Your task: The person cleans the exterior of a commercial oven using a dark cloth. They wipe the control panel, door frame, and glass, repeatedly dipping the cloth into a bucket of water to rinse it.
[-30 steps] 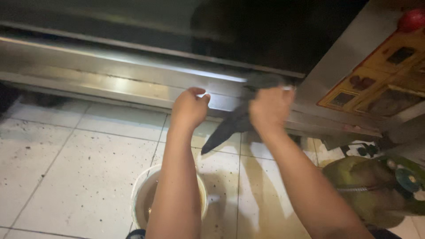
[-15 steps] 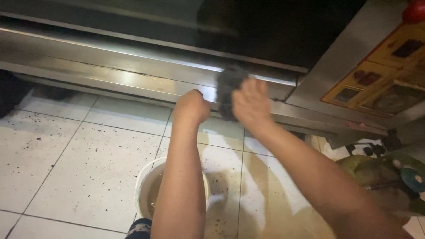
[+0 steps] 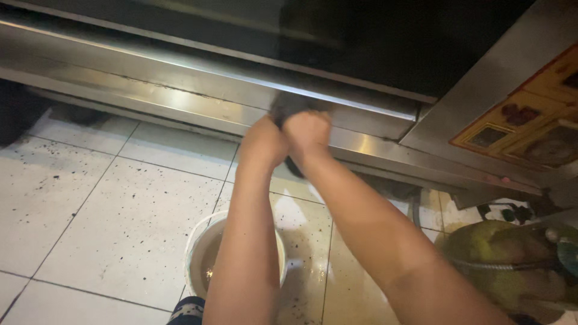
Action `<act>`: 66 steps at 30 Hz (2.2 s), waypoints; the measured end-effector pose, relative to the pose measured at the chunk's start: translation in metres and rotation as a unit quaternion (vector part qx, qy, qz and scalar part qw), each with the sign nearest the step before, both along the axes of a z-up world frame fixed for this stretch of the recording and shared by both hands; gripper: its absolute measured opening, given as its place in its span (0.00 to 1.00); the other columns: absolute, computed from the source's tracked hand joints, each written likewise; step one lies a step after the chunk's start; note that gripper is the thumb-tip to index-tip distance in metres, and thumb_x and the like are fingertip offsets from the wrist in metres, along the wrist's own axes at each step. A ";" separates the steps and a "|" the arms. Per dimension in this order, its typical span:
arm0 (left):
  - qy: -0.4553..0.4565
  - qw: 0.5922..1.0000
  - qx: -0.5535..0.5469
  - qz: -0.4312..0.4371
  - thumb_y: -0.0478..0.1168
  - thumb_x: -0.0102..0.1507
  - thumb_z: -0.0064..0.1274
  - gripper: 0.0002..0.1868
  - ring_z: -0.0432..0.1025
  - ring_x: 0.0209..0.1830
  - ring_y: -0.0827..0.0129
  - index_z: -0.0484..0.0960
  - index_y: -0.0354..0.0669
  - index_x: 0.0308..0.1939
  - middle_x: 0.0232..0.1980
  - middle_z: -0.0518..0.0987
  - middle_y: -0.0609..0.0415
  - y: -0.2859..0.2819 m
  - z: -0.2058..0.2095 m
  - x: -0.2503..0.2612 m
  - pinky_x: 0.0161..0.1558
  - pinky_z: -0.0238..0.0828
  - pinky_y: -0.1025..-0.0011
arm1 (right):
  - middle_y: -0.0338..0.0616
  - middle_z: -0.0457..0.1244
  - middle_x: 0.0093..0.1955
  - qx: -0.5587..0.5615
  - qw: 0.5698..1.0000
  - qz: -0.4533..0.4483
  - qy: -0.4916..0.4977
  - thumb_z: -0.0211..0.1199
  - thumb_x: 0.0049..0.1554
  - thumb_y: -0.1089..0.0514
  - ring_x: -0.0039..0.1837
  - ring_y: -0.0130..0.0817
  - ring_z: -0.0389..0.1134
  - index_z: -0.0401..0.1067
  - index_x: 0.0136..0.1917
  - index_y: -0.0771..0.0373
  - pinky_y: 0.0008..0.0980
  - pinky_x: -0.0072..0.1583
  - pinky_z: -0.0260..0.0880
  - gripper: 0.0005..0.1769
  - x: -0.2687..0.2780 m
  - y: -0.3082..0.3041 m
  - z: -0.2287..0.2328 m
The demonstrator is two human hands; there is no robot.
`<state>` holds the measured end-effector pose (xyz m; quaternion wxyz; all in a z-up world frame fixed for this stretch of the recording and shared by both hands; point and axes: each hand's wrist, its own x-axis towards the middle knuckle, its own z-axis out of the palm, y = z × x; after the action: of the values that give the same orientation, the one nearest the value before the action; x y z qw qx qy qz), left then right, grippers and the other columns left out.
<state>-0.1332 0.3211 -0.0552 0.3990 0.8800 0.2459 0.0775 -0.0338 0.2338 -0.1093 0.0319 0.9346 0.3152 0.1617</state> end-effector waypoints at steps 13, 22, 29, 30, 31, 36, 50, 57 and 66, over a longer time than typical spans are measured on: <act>-0.043 0.995 -0.064 -0.060 0.42 0.60 0.56 0.22 0.75 0.60 0.50 0.83 0.49 0.59 0.56 0.82 0.42 -0.001 -0.005 0.004 0.62 0.68 0.60 | 0.56 0.71 0.41 0.103 0.964 -0.246 -0.026 0.62 0.50 0.57 0.44 0.56 0.73 0.82 0.46 0.59 0.51 0.42 0.71 0.13 -0.008 -0.194 0.004; 0.025 0.999 -0.021 -0.032 0.42 0.60 0.57 0.22 0.73 0.63 0.50 0.83 0.46 0.58 0.59 0.81 0.41 0.027 -0.015 0.000 0.63 0.68 0.59 | 0.49 0.72 0.46 -0.072 0.995 -0.043 0.057 0.61 0.52 0.55 0.50 0.48 0.75 0.82 0.41 0.55 0.49 0.46 0.73 0.09 -0.011 0.015 0.019; -0.052 0.998 0.029 0.001 0.41 0.54 0.62 0.32 0.72 0.62 0.49 0.77 0.48 0.64 0.59 0.78 0.41 0.019 0.009 -0.009 0.60 0.67 0.57 | 0.54 0.72 0.43 0.092 0.984 -0.096 0.121 0.66 0.44 0.53 0.47 0.53 0.74 0.82 0.36 0.58 0.51 0.48 0.72 0.09 -0.014 0.013 0.021; -0.034 0.998 0.042 -0.029 0.42 0.53 0.64 0.33 0.72 0.62 0.49 0.77 0.50 0.63 0.59 0.79 0.42 0.011 0.012 -0.005 0.60 0.67 0.57 | 0.56 0.71 0.43 0.151 0.971 -0.125 0.138 0.67 0.44 0.53 0.47 0.55 0.74 0.82 0.37 0.59 0.52 0.48 0.73 0.10 -0.010 -0.006 0.015; -0.044 0.996 0.050 -0.063 0.42 0.55 0.63 0.31 0.72 0.62 0.49 0.78 0.51 0.63 0.59 0.79 0.43 0.001 0.014 0.001 0.60 0.67 0.57 | 0.57 0.72 0.43 0.171 0.964 -0.172 0.108 0.64 0.48 0.52 0.47 0.55 0.74 0.82 0.37 0.61 0.52 0.49 0.73 0.11 -0.002 -0.027 0.010; -0.043 0.981 0.019 -0.188 0.41 0.58 0.60 0.26 0.73 0.60 0.50 0.81 0.53 0.61 0.58 0.80 0.44 -0.066 0.010 0.018 0.61 0.69 0.59 | 0.59 0.71 0.45 0.126 0.942 -0.305 0.063 0.62 0.52 0.53 0.50 0.59 0.73 0.82 0.40 0.63 0.53 0.51 0.74 0.13 0.011 -0.203 0.006; -0.003 0.971 0.083 -0.224 0.43 0.60 0.58 0.21 0.74 0.59 0.48 0.83 0.53 0.58 0.58 0.81 0.46 -0.105 0.001 0.039 0.60 0.69 0.56 | 0.55 0.72 0.43 0.103 0.946 -0.298 0.080 0.58 0.54 0.57 0.47 0.55 0.75 0.82 0.39 0.61 0.50 0.48 0.75 0.13 0.031 -0.173 0.003; 0.044 0.966 0.076 -0.243 0.45 0.60 0.60 0.22 0.73 0.61 0.49 0.83 0.54 0.59 0.58 0.80 0.46 -0.138 0.029 0.028 0.62 0.68 0.57 | 0.60 0.71 0.47 0.156 0.919 -0.344 0.110 0.60 0.52 0.57 0.51 0.58 0.73 0.82 0.43 0.64 0.51 0.54 0.73 0.12 0.007 -0.275 0.021; 0.096 0.942 0.083 -0.310 0.52 0.56 0.66 0.34 0.72 0.65 0.52 0.77 0.47 0.64 0.65 0.76 0.45 -0.175 0.019 0.032 0.66 0.66 0.58 | 0.62 0.70 0.48 0.210 0.892 -0.391 0.086 0.60 0.54 0.56 0.54 0.60 0.73 0.82 0.44 0.65 0.50 0.57 0.73 0.13 -0.002 -0.302 0.020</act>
<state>-0.1014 0.1456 -0.0364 0.3035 0.9459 -0.0091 -0.1142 -0.0361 -0.0682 -0.0896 -0.1320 0.9774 -0.1161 0.1171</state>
